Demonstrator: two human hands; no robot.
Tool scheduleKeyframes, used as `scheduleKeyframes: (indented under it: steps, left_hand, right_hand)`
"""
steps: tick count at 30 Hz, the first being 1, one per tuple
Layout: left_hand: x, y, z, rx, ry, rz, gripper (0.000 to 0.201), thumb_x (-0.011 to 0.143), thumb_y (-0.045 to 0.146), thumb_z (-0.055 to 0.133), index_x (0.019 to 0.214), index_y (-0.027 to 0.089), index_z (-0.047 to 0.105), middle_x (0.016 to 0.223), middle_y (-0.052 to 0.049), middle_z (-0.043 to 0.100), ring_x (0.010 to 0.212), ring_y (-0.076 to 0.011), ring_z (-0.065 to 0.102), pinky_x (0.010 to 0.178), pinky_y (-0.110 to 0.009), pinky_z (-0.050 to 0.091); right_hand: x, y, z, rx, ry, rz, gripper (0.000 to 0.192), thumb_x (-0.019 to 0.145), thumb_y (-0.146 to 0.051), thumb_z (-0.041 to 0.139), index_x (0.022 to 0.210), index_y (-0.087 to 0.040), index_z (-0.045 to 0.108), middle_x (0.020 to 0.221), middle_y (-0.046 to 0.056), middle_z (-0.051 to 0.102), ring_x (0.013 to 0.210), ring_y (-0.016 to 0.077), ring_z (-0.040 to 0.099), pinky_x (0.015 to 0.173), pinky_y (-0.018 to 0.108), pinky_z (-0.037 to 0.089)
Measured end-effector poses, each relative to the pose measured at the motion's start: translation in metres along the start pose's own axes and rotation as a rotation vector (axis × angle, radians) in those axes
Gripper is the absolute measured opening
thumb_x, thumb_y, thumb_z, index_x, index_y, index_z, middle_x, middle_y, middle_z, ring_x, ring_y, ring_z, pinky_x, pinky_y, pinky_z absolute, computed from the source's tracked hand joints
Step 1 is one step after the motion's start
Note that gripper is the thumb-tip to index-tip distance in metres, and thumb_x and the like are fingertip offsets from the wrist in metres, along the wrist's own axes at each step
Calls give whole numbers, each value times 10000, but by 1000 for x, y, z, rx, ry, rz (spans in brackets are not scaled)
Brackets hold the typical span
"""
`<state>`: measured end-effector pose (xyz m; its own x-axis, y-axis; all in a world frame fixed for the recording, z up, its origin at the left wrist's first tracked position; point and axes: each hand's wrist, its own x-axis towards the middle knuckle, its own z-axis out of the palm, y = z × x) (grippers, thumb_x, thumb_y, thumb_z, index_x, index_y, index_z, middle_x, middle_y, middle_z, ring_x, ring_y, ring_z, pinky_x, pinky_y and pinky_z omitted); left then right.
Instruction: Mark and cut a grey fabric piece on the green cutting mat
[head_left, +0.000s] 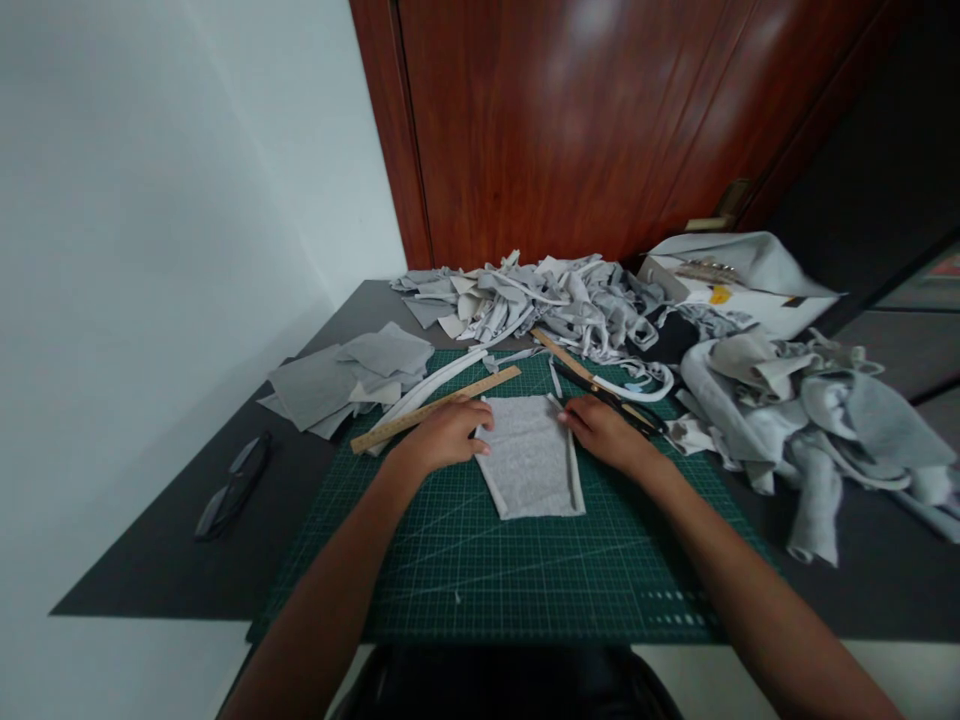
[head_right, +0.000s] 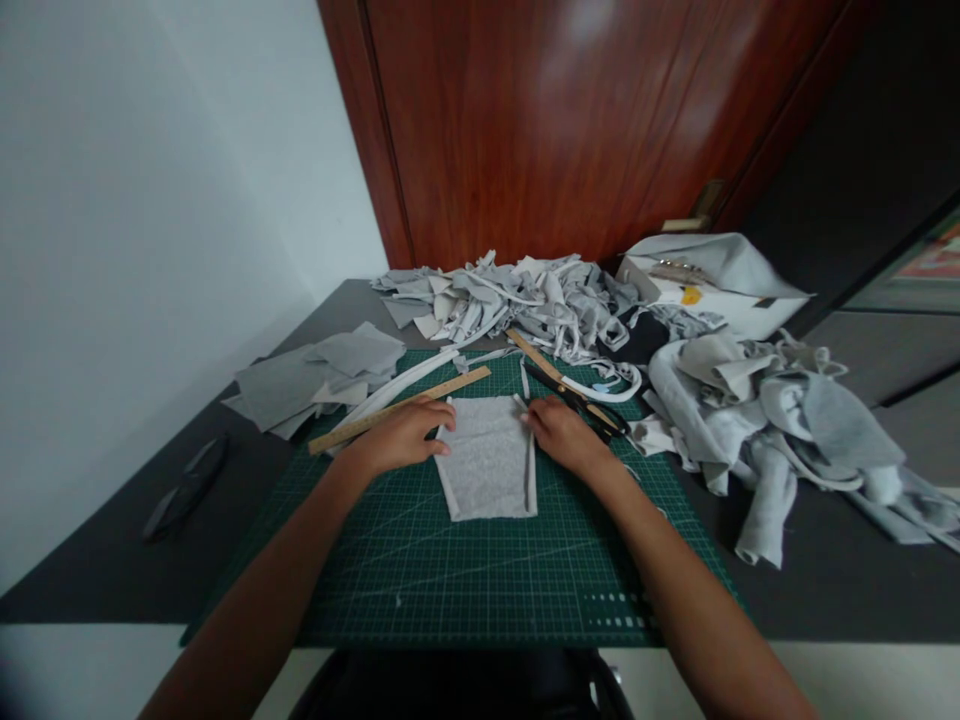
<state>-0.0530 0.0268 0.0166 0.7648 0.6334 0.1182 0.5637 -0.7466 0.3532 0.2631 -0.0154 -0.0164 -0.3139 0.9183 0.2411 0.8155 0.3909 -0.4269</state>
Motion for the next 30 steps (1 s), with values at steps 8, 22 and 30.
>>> scheduleKeyframes:
  steps: [8, 22, 30]
  left_hand:
    - [-4, 14, -10, 30, -19, -161, 377, 731, 441, 867, 941, 200, 666, 1028, -43, 682, 978, -258, 650, 823, -325, 462]
    - [-2, 5, 2, -93, 35, -187, 189, 761, 311, 778, 779, 207, 622, 904, -10, 617, 844, -196, 573, 737, -302, 388]
    - [6, -3, 5, -315, 102, -225, 90, 795, 238, 685, 740, 201, 624, 745, 19, 603, 711, -154, 544, 675, -283, 379]
  right_hand:
    - [-6, 8, -16, 140, -215, 32, 282, 923, -358, 698, 1181, -255, 649, 1008, 44, 639, 910, 242, 643, 830, 358, 496]
    - [-4, -6, -19, 155, -219, -23, 223, 917, -422, 682, 1005, -222, 726, 938, 61, 695, 818, 237, 648, 751, 339, 483]
    - [-3, 4, -16, 141, -223, 53, 310, 860, -415, 730, 1104, -225, 699, 923, 44, 647, 815, 230, 620, 746, 332, 468]
